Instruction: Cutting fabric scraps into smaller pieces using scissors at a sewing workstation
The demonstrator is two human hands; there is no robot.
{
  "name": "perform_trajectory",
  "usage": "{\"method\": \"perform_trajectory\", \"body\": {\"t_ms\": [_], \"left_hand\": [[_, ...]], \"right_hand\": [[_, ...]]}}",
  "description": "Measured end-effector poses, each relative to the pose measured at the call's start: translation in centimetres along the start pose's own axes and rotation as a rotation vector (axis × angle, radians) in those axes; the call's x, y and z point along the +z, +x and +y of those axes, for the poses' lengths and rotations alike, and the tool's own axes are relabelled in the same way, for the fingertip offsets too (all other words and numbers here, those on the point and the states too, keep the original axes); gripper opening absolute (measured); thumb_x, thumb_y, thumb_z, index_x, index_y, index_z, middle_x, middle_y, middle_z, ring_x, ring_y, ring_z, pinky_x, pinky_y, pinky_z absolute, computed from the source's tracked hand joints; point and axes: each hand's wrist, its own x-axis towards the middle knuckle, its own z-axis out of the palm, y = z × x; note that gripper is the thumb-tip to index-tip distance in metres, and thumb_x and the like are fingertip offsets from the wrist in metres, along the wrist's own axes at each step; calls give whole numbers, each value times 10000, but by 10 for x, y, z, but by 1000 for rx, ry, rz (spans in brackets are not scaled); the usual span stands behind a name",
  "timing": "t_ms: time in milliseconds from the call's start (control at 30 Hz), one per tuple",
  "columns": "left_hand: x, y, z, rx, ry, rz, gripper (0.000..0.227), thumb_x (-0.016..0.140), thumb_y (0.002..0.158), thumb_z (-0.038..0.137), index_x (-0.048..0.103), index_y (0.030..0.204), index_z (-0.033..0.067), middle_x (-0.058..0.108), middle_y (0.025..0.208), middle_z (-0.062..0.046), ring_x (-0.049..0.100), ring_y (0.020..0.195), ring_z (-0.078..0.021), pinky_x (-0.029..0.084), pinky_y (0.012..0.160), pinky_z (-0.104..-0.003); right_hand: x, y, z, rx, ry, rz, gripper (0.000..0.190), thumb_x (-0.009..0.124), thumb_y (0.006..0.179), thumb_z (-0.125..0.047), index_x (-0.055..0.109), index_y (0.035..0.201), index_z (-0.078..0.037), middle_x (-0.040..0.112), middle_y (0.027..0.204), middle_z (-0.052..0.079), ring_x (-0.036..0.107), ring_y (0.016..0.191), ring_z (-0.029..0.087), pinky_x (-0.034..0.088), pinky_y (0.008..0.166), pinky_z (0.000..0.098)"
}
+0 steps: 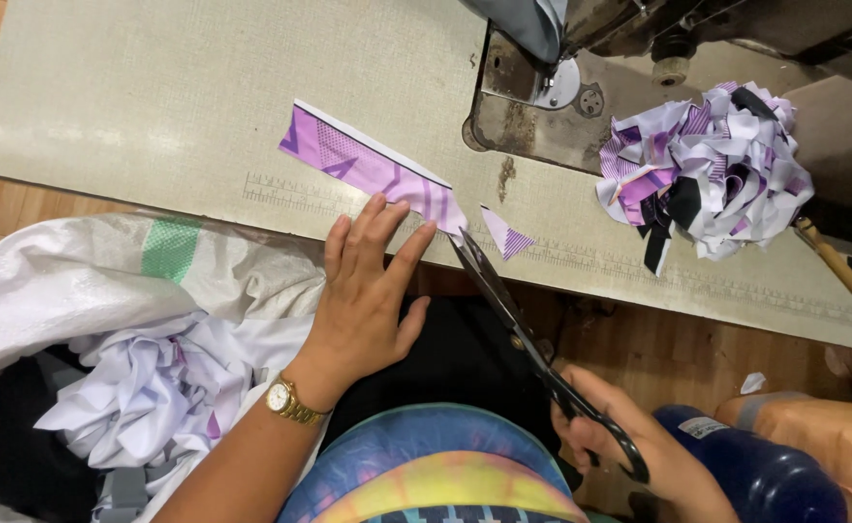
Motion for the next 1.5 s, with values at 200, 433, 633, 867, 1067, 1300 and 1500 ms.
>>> {"method": "perform_trajectory", "body": {"t_ms": [200,433,633,867,1067,1300,1500], "left_hand": [[0,0,1,-4,11,-3,884,800,819,273,469,1629,144,421,1688,-191,339,1641,-420,188,1342,-584],[3,1,2,-19,-2,19,881,780,823,244,433,1613,63,437,1681,-190,361,1633,-414,193,1346,-590],[5,3,2,-35,42,20,922,756,815,273,417,1645,56,452,1675,-171,374,1628,-385,190,1349,-560],[10,4,4,-48,89,43,875,728,827,269,457,1640,96,471,1647,-156,383,1617,-370,182,1338,-545],[8,4,4,-37,101,52,817,675,867,248,460,1637,82,476,1655,-171,379,1618,-377,194,1335,-552],[19,3,3,-71,108,41,857,676,862,249,428,1670,109,450,1682,-160,368,1636,-369,163,1347,-551],[16,3,4,-53,112,65,824,665,860,200,463,1655,128,462,1663,-170,387,1627,-388,170,1336,-555]], "right_hand": [[15,16,-10,-54,-41,-57,562,701,956,-616,631,1007,-61,564,798,32,608,630,152,525,611,310],[24,28,-12,-151,-183,35,467,630,1023,-552,599,909,-100,579,810,26,663,586,141,527,594,290],[23,34,-18,-169,-201,22,463,634,1020,-546,598,916,-96,602,803,29,679,571,142,541,564,284],[13,46,-11,-99,-270,73,468,665,976,-572,605,943,-109,605,771,17,671,563,137,527,573,298],[11,64,-13,-41,-392,145,350,714,988,-447,600,929,-123,643,572,40,655,488,148,526,543,307],[7,46,-8,160,-225,321,354,848,989,-228,542,882,-87,512,677,75,490,440,187,419,395,322],[7,48,-19,96,-242,210,306,769,1025,-284,558,895,-104,536,709,44,627,474,185,479,461,317]]}}
